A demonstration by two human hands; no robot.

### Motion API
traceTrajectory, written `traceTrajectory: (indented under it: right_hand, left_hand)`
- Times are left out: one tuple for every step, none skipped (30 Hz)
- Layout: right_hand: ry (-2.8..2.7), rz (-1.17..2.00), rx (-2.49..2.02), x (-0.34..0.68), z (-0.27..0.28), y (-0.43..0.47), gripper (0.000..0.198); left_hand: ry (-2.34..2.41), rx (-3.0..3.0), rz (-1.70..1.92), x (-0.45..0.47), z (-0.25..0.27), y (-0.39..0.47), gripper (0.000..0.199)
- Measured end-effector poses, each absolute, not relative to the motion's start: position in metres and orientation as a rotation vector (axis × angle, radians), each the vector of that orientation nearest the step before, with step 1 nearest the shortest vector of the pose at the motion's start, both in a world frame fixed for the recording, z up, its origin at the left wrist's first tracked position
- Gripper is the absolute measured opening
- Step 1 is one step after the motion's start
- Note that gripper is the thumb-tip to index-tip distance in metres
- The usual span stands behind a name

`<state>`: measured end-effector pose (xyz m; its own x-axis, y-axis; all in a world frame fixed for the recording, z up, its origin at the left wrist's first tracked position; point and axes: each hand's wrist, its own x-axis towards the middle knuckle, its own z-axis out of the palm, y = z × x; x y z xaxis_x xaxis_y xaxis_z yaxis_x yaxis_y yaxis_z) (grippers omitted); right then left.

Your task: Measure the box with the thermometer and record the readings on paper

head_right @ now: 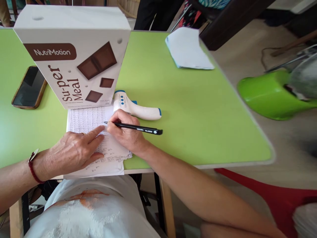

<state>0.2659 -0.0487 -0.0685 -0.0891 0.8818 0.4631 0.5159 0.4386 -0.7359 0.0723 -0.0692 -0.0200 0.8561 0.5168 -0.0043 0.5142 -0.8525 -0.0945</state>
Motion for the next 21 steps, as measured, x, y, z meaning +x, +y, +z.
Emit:
traceTrajectory:
  right_hand:
    - [-1.749,0.486,-1.206,0.2655,-0.0686,-0.0487,0.012]
    - [-1.748,0.48,-1.202,0.2651,-0.0686,-0.0488,0.012]
    - [-1.745,0.472,-1.198,0.2648,-0.0687,-0.0489,0.012]
    - [-1.743,0.465,-1.193,0.2647,-0.0686,-0.0489,0.013]
    - [-1.743,0.461,-1.189,0.2646,-0.0685,-0.0489,0.013]
    - [-1.745,0.462,-1.188,0.2647,-0.0682,-0.049,0.013]
    - [-1.749,0.467,-1.191,0.2649,-0.0679,-0.049,0.013]
    - [-1.755,0.475,-1.196,0.2652,-0.0675,-0.049,0.013]
    - [-1.758,0.481,-1.203,0.2655,-0.0671,-0.049,0.012]
    - [-1.757,0.486,-1.21,0.2659,-0.0667,-0.0491,0.012]
    - [-1.75,0.488,-1.215,0.2661,-0.0664,-0.0491,0.011]
    - [-1.737,0.489,-1.22,0.2664,-0.0662,-0.0492,0.011]
    - [-1.721,0.487,-1.226,0.2666,-0.0661,-0.0492,0.01]
    - [-1.706,0.483,-1.233,0.2668,-0.0662,-0.0492,0.01]
    - [-1.695,0.478,-1.24,0.2669,-0.0664,-0.0492,0.01]
    - [-1.69,0.471,-1.245,0.267,-0.0667,-0.0491,0.011]
    - [-1.69,0.464,-1.25,0.267,-0.0671,-0.0491,0.011]
    - [-1.695,0.458,-1.253,0.2669,-0.0674,-0.049,0.011]
    - [-1.701,0.455,-1.253,0.2668,-0.0678,-0.049,0.011]
    - [-1.706,0.452,-1.251,0.2665,-0.0681,-0.0489,0.011]
    - [-1.71,0.45,-1.245,0.2663,-0.0683,-0.0488,0.011]
  left_hand:
    - [-0.816,-2.94,0.04,0.0722,-0.02,-0.0691,0.034]
    - [-0.816,-2.94,0.039,0.0721,-0.0199,-0.069,0.034]
    - [-0.817,-2.94,0.041,0.0721,-0.0198,-0.0688,0.034]
    - [-0.818,-2.939,0.045,0.072,-0.0197,-0.0686,0.034]
    - [-0.821,-2.936,0.05,0.072,-0.0197,-0.0684,0.034]
    - [-0.822,-2.933,0.055,0.0719,-0.0197,-0.0682,0.034]
    - [-0.82,-2.931,0.056,0.0719,-0.0198,-0.0681,0.034]
    - [-0.817,-2.93,0.053,0.0718,-0.0199,-0.0681,0.034]
    - [-0.813,-2.928,0.049,0.0717,-0.0201,-0.0681,0.034]
    - [-0.808,-2.929,0.042,0.0716,-0.0203,-0.0682,0.034]
    - [-0.806,-2.931,0.038,0.0714,-0.0204,-0.0684,0.034]
    - [-0.805,-2.932,0.033,0.0713,-0.0205,-0.0686,0.034]
    - [-0.806,-2.931,0.03,0.0713,-0.0205,-0.0688,0.034]
    - [-0.807,-2.93,0.03,0.0712,-0.0205,-0.069,0.034]
    - [-0.81,-2.929,0.031,0.0713,-0.0204,-0.0692,0.034]
    - [-0.812,-2.929,0.03,0.0714,-0.0203,-0.0693,0.034]
    - [-0.814,-2.931,0.032,0.0716,-0.0202,-0.0693,0.034]
    - [-0.814,-2.934,0.034,0.0718,-0.0201,-0.0693,0.034]
    - [-0.814,-2.938,0.039,0.072,-0.02,-0.0691,0.035]
    - [-0.814,-2.939,0.042,0.0721,-0.02,-0.069,0.035]
    - [-0.817,-2.939,0.046,0.0723,-0.0201,-0.0687,0.036]
